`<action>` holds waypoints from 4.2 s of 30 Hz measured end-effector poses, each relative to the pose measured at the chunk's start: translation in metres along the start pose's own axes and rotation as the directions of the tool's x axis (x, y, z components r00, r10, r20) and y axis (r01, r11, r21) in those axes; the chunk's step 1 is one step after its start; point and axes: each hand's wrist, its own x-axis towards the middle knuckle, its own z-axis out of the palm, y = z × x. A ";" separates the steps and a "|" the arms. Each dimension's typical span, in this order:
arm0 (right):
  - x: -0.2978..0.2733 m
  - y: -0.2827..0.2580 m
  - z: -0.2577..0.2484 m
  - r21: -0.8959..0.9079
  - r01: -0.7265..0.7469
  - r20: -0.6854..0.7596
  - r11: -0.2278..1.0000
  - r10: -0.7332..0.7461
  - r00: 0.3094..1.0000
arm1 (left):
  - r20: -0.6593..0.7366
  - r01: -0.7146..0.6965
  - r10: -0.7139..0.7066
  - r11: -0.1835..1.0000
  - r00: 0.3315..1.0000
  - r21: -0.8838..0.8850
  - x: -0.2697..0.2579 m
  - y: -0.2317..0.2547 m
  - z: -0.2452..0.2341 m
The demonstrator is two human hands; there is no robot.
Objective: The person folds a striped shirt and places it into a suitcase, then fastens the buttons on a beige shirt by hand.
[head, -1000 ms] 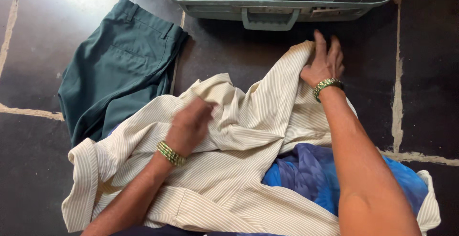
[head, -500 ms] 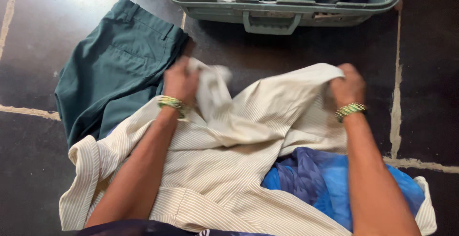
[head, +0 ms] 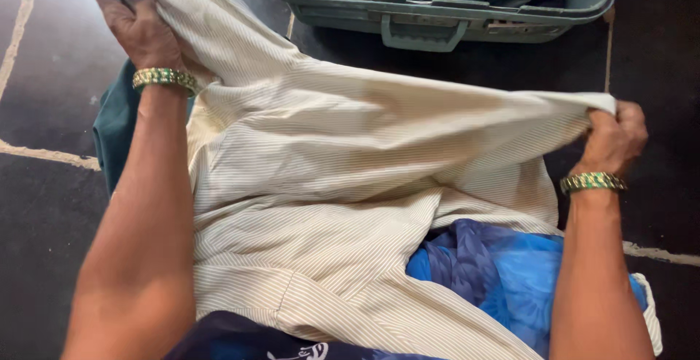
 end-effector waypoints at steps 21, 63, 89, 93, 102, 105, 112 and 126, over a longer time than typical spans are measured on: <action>-0.031 0.055 0.037 -0.618 0.368 0.635 0.694 0.165 0.755 | 0.602 -0.297 -0.506 0.559 0.617 0.774 -0.076 0.062 0.000; -0.069 0.012 -0.121 -0.551 0.523 0.656 0.651 -0.050 0.753 | 0.575 -0.724 -0.805 0.307 0.149 0.618 -0.160 0.282 -0.035; -0.015 -0.076 -0.107 -0.275 0.065 0.163 0.959 -0.020 0.986 | 0.314 -0.013 -0.390 0.609 0.866 0.793 -0.164 0.274 -0.137; 0.025 -0.081 -0.092 0.020 0.401 0.339 0.916 -0.384 0.859 | 0.174 0.098 -0.407 0.566 0.897 0.818 -0.174 0.244 -0.171; 0.022 -0.091 -0.113 -0.165 0.548 0.278 0.820 -0.494 0.824 | 0.130 0.125 -0.363 0.601 0.923 0.789 -0.188 0.209 -0.222; -0.016 -0.068 -0.145 -0.327 0.564 0.309 0.759 -0.478 0.822 | 0.241 0.033 -0.330 0.647 0.913 0.761 -0.196 0.211 -0.237; -0.109 -0.003 -0.191 -0.614 0.404 0.411 0.678 -0.162 0.897 | 0.712 -0.197 -0.494 0.735 0.500 0.649 -0.227 0.232 -0.319; -0.019 -0.056 -0.128 -0.857 0.449 0.499 0.253 0.189 0.846 | 0.320 -0.661 -0.889 0.026 0.328 0.750 -0.120 0.377 0.014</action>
